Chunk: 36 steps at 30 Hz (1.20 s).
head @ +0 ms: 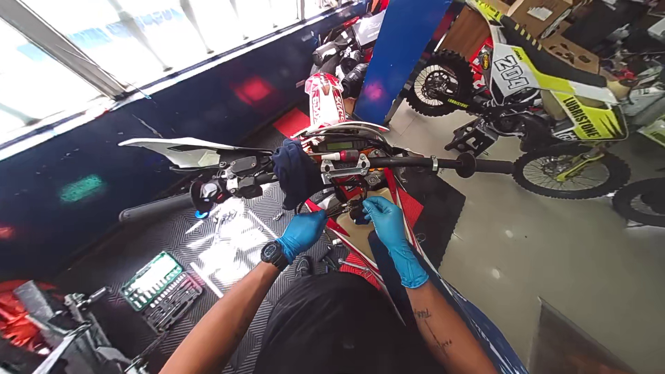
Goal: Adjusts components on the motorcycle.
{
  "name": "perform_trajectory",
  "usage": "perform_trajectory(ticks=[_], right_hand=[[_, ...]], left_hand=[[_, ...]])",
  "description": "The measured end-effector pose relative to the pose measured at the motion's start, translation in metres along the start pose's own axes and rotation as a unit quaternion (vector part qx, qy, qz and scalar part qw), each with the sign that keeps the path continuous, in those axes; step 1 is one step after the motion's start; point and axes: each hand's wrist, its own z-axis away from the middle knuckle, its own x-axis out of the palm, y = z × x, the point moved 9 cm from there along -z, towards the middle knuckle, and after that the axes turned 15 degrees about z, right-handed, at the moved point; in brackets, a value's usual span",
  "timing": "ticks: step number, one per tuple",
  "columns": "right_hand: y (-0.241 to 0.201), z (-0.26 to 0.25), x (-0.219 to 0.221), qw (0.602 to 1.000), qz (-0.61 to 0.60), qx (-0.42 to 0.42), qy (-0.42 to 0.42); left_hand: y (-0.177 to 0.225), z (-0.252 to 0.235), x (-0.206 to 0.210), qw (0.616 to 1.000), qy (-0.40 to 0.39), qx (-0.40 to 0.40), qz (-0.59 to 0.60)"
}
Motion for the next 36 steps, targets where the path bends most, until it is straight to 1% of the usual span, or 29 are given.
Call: perform_trajectory(ticks=[2, 4, 6, 8, 10, 12, 15, 17, 20, 23, 27, 30, 32, 34, 36], right_hand=[[0.006, -0.003, -0.016, 1.0, -0.022, 0.013, 0.008], [0.018, -0.011, -0.026, 1.0, -0.016, 0.021, -0.002], [0.033, -0.023, -0.02, 0.998, 0.014, 0.033, -0.05], [0.045, -0.036, -0.003, 0.99, 0.034, 0.045, -0.128], [0.051, -0.045, 0.014, 0.978, 0.024, 0.052, -0.2], [0.055, -0.05, 0.024, 0.97, -0.005, 0.061, -0.235], [0.061, -0.051, 0.027, 0.964, -0.045, 0.077, -0.251], [0.061, -0.05, 0.026, 0.965, -0.058, 0.063, -0.247], [0.058, -0.047, 0.023, 0.97, -0.099, 0.046, -0.218], [0.065, -0.048, 0.027, 0.96, -0.181, 0.042, -0.208], [0.08, -0.045, 0.027, 0.934, -0.303, 0.07, -0.174], [0.087, -0.043, 0.017, 0.939, -0.311, 0.086, -0.123], [0.09, -0.044, 0.009, 0.946, -0.3, 0.095, -0.082], [0.093, -0.046, 0.001, 0.948, -0.298, 0.106, -0.046], [0.097, -0.048, -0.01, 0.947, -0.301, 0.115, -0.018]], left_hand=[[-0.004, -0.005, 0.006, 0.999, -0.021, -0.032, 0.001], [-0.004, -0.009, 0.009, 0.998, -0.031, -0.047, 0.004], [-0.003, -0.014, 0.011, 0.995, -0.065, -0.078, 0.003], [-0.001, -0.018, 0.015, 0.99, -0.1, -0.103, -0.007], [0.004, -0.019, 0.017, 0.985, -0.12, -0.119, -0.019], [0.01, -0.019, 0.015, 0.985, -0.121, -0.12, -0.029], [0.019, -0.022, 0.009, 0.987, -0.114, -0.113, -0.027], [0.026, -0.026, 0.003, 0.988, -0.101, -0.112, -0.017], [0.035, -0.032, 0.003, 0.99, -0.095, -0.106, -0.012], [0.047, -0.039, 0.008, 0.991, -0.092, -0.099, -0.012], [0.063, -0.05, 0.014, 0.993, -0.067, -0.096, -0.025], [0.073, -0.056, 0.019, 0.995, -0.036, -0.086, -0.034], [0.08, -0.056, 0.019, 0.998, 0.004, -0.045, -0.034], [0.088, -0.048, 0.014, 0.998, 0.034, 0.019, -0.045], [0.089, -0.03, 0.002, 0.992, 0.064, 0.09, -0.068]])
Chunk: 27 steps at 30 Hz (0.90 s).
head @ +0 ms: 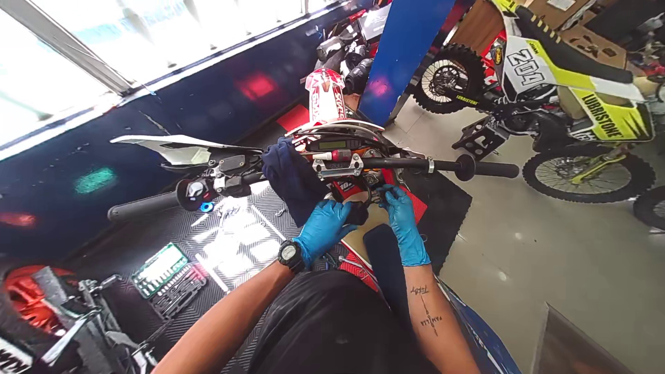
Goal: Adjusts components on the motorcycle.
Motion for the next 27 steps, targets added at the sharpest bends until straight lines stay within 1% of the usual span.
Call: perform_trajectory(ticks=[3, 6, 9, 11, 14, 16, 18, 21, 22, 25, 27], right_hand=[[-0.006, 0.0, -0.011, 1.0, -0.004, -0.007, 0.02], [-0.01, 0.0, -0.01, 0.999, -0.013, -0.021, 0.04], [-0.01, -0.008, -0.016, 0.999, -0.013, -0.02, 0.049], [0.002, -0.013, -0.02, 0.999, -0.024, 0.0, 0.045], [0.028, -0.016, -0.022, 0.996, -0.052, 0.063, 0.046], [0.039, -0.018, -0.022, 0.99, -0.086, 0.096, 0.051], [0.043, -0.018, -0.023, 0.986, -0.107, 0.112, 0.063], [0.042, -0.028, -0.028, 0.982, -0.134, 0.11, 0.081], [0.041, -0.031, -0.031, 0.98, -0.139, 0.11, 0.086], [0.038, -0.035, -0.043, 0.981, -0.135, 0.109, 0.091], [0.044, -0.036, -0.051, 0.981, -0.132, 0.103, 0.097]], left_hand=[[-0.022, 0.031, -0.011, 0.996, 0.052, 0.067, -0.037], [-0.045, 0.037, -0.003, 0.994, 0.059, 0.081, -0.036], [-0.049, 0.028, 0.012, 0.995, 0.061, 0.066, -0.048], [-0.045, 0.021, 0.011, 0.994, 0.067, 0.052, -0.072], [-0.027, 0.009, -0.004, 0.992, 0.068, 0.039, -0.094], [-0.021, -0.006, -0.015, 0.994, 0.063, 0.01, -0.089], [-0.018, -0.018, -0.023, 0.994, 0.074, -0.017, -0.08], [-0.011, -0.037, -0.033, 0.99, 0.103, -0.047, -0.079], [-0.008, -0.043, -0.033, 0.99, 0.095, -0.06, -0.085], [-0.001, -0.058, -0.024, 0.989, 0.041, -0.098, -0.104], [0.002, -0.064, -0.014, 0.987, 0.011, -0.118, -0.111]])
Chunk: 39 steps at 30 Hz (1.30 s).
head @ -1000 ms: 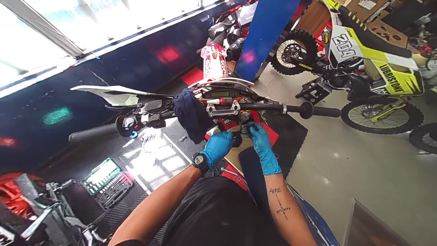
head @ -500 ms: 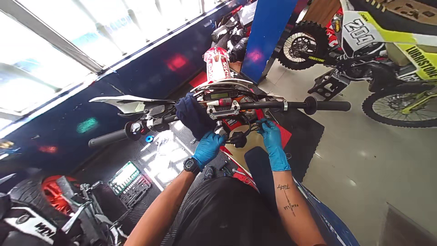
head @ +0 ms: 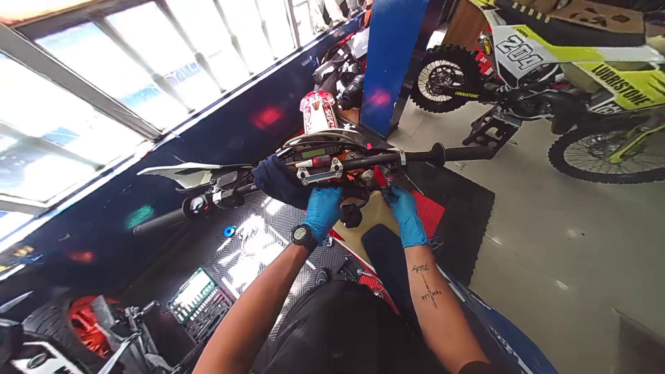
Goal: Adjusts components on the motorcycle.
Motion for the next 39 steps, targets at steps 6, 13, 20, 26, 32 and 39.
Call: perform_trajectory(ticks=[6, 13, 20, 26, 32, 39], right_hand=[[0.014, -0.016, -0.013, 1.0, -0.001, 0.001, 0.015], [0.003, -0.045, 0.002, 0.999, 0.018, -0.014, -0.031], [0.002, -0.06, 0.001, 1.0, -0.003, 0.006, -0.03], [0.0, -0.078, 0.005, 0.999, 0.035, -0.03, -0.025], [0.0, -0.073, 0.004, 0.998, 0.031, -0.047, -0.025], [0.006, -0.033, -0.015, 0.999, 0.03, -0.036, 0.003]], left_hand=[[-0.004, 0.013, 0.046, 0.994, -0.064, -0.087, 0.012], [-0.009, 0.013, 0.052, 0.993, -0.043, -0.11, 0.011], [0.006, 0.001, 0.047, 0.99, -0.06, -0.128, -0.008], [0.003, -0.002, 0.058, 0.985, -0.076, -0.152, -0.016], [0.005, 0.003, 0.058, 0.991, -0.098, -0.089, -0.03], [-0.005, 0.01, 0.047, 0.994, -0.052, 0.069, -0.07]])
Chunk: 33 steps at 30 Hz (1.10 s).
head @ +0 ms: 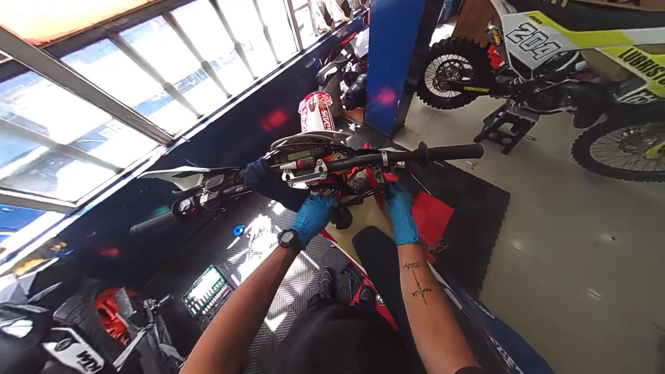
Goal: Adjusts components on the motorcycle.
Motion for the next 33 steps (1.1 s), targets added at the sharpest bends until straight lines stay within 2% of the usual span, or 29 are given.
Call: perform_trajectory(ticks=[3, 8, 11, 14, 17, 20, 23, 25, 29, 33], right_hand=[[-0.01, 0.023, -0.018, 0.999, -0.014, -0.025, 0.035], [-0.04, 0.034, -0.05, 0.995, -0.016, -0.077, 0.065], [-0.061, 0.039, -0.082, 0.991, 0.002, -0.09, 0.095], [-0.071, 0.038, -0.124, 0.986, 0.005, -0.115, 0.124], [-0.073, 0.038, -0.167, 0.982, 0.004, -0.118, 0.15], [-0.079, 0.042, -0.192, 0.979, -0.005, -0.123, 0.164], [-0.084, 0.038, -0.203, 0.98, -0.039, -0.125, 0.15], [-0.089, 0.028, -0.206, 0.983, -0.053, -0.117, 0.134], [-0.118, -0.018, -0.207, 0.991, -0.027, -0.094, 0.093], [-0.18, -0.065, -0.188, 0.995, 0.036, -0.088, 0.038]], left_hand=[[0.005, 0.005, -0.009, 0.995, 0.063, 0.074, -0.037], [0.007, 0.011, -0.04, 0.979, 0.178, 0.096, 0.012], [0.0, 0.01, -0.053, 0.963, 0.238, 0.072, 0.106], [-0.019, 0.01, -0.048, 0.95, 0.248, 0.026, 0.186], [-0.021, 0.015, -0.041, 0.942, 0.256, 0.009, 0.219], [-0.015, 0.025, -0.04, 0.906, 0.288, -0.012, 0.309], [-0.006, 0.036, -0.037, 0.86, 0.309, -0.01, 0.405], [-0.002, 0.039, -0.034, 0.843, 0.315, -0.006, 0.436], [0.003, 0.04, -0.034, 0.842, 0.309, -0.016, 0.441], [0.003, 0.047, -0.035, 0.847, 0.308, -0.031, 0.433]])
